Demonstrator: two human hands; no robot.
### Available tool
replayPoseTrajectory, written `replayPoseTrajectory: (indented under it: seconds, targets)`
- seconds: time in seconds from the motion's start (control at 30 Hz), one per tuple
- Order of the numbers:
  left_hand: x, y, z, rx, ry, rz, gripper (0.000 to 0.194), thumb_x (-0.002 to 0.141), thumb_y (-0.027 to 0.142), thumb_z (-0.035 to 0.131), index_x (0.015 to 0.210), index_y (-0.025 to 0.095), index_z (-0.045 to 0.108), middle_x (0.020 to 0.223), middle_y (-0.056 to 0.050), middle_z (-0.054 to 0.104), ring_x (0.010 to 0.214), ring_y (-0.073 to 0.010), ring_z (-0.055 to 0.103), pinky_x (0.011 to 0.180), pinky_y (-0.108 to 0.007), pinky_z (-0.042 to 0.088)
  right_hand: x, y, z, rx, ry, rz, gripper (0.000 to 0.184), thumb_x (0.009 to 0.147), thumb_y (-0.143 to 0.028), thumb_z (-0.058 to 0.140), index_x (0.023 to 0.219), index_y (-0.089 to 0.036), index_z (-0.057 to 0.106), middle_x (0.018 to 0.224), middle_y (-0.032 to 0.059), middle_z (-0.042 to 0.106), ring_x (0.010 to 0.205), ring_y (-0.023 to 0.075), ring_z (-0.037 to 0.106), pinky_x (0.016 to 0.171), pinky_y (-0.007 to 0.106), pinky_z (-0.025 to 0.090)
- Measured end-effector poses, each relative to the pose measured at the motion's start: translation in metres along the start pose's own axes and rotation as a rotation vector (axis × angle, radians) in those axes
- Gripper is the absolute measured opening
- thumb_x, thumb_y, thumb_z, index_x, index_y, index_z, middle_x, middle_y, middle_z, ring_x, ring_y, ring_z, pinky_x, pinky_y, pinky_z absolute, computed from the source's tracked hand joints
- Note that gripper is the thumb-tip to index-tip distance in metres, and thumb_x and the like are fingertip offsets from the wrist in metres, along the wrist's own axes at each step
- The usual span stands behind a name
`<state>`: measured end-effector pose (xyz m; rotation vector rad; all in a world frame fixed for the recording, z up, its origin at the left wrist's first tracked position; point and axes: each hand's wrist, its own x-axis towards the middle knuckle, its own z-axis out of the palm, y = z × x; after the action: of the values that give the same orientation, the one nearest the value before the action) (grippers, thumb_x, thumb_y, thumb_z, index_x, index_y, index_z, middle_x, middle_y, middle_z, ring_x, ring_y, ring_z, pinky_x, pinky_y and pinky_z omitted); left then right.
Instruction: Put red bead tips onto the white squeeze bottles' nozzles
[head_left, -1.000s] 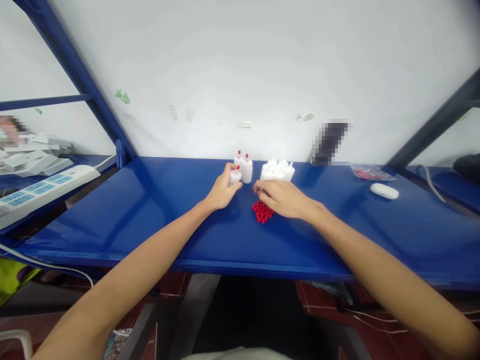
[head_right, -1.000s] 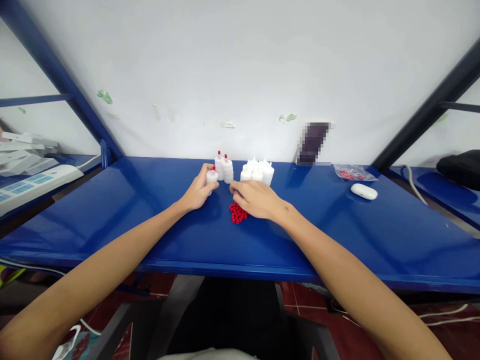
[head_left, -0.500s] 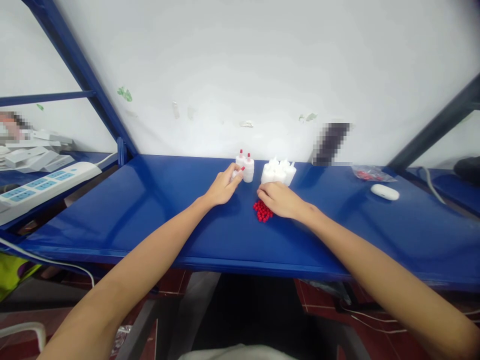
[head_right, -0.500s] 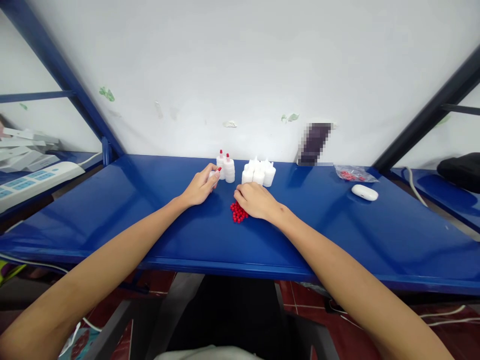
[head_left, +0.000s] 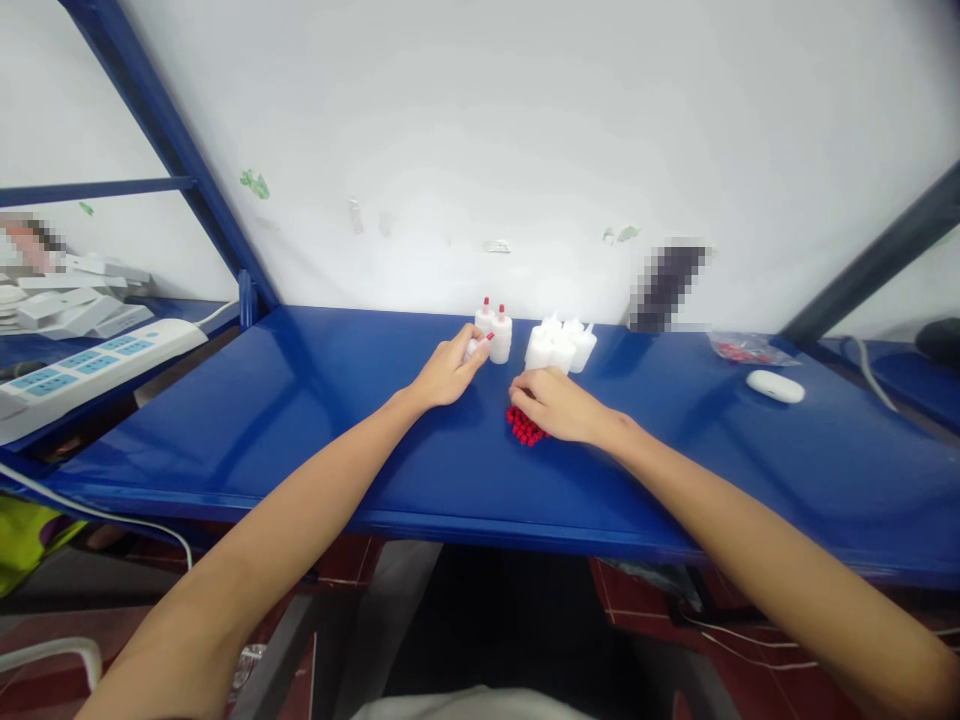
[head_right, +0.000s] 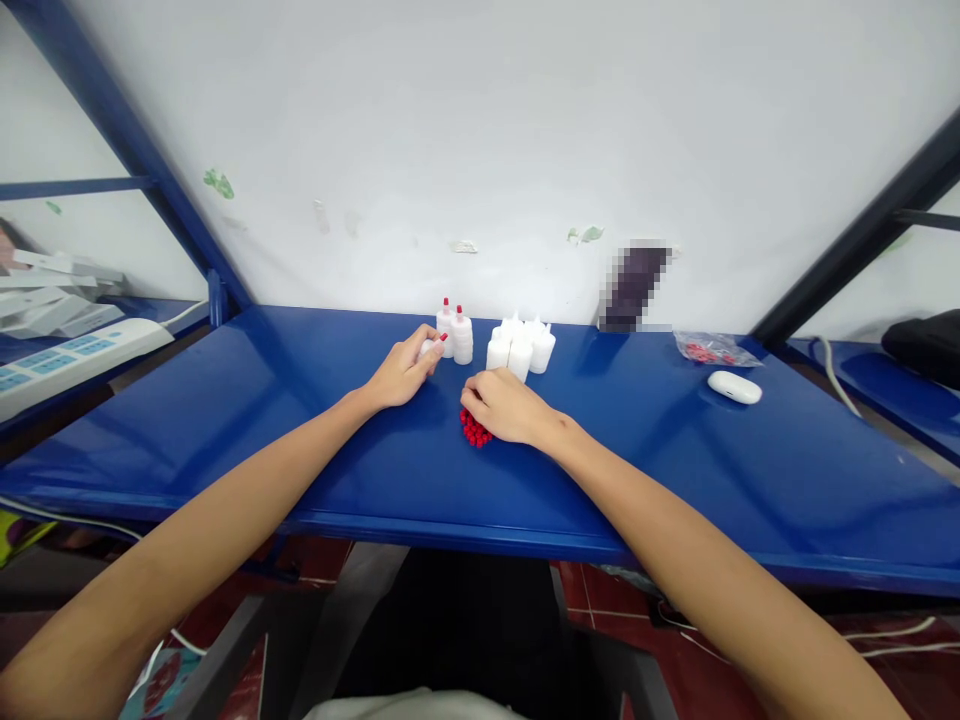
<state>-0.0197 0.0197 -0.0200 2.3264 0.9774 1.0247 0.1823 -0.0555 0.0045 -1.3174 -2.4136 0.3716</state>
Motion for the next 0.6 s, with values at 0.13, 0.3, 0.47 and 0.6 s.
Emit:
replayPoseTrajectory:
  seconds: [0.13,0.3,0.47,0.6]
  targets:
    - [-0.001,0.001,0.0,0.059,-0.028,0.013,0.034,0.099,0.051,0.036,0.103,0.021,0.051,0.067,0.003,0.058,0.058,-0.0126,0.053,0.061,-0.023,0.038,0.0,0.003,-0.001,0.019,-0.023,-0.041,0.033,0.093,-0.021,0.04,0.066,-0.018,0.06,0.068,0.0031,0.065,0.062,0.0146,0.056,0.065,0.028,0.038]
    - [-0.003,0.005,-0.001,0.046,-0.054,0.035,0.035,0.099,0.052,0.036,0.102,0.02,0.052,0.065,0.004,0.057,0.056,-0.0121,0.052,0.06,-0.023,0.037,0.0,0.004,-0.003,0.063,-0.038,-0.062,0.031,0.091,-0.02,0.04,0.068,-0.018,0.061,0.07,0.0023,0.065,0.064,0.0142,0.056,0.065,0.027,0.038]
    - [-0.005,0.015,0.0,0.019,-0.154,0.083,0.033,0.092,0.052,0.05,0.099,0.02,0.056,0.069,0.004,0.059,0.059,-0.0113,0.051,0.059,-0.022,0.037,-0.001,0.003,-0.006,0.064,0.154,-0.027,0.029,0.095,-0.026,0.04,0.074,-0.017,0.059,0.064,-0.0009,0.058,0.059,0.0125,0.049,0.061,0.027,0.033]
    - [-0.006,0.022,0.003,0.068,-0.223,0.146,0.03,0.09,0.048,0.055,0.099,0.02,0.06,0.075,0.002,0.062,0.064,-0.0115,0.053,0.062,-0.022,0.037,-0.001,0.003,-0.006,0.181,0.221,-0.005,0.031,0.097,-0.041,0.046,0.083,-0.018,0.061,0.063,-0.0023,0.058,0.056,0.0113,0.048,0.059,0.025,0.033]
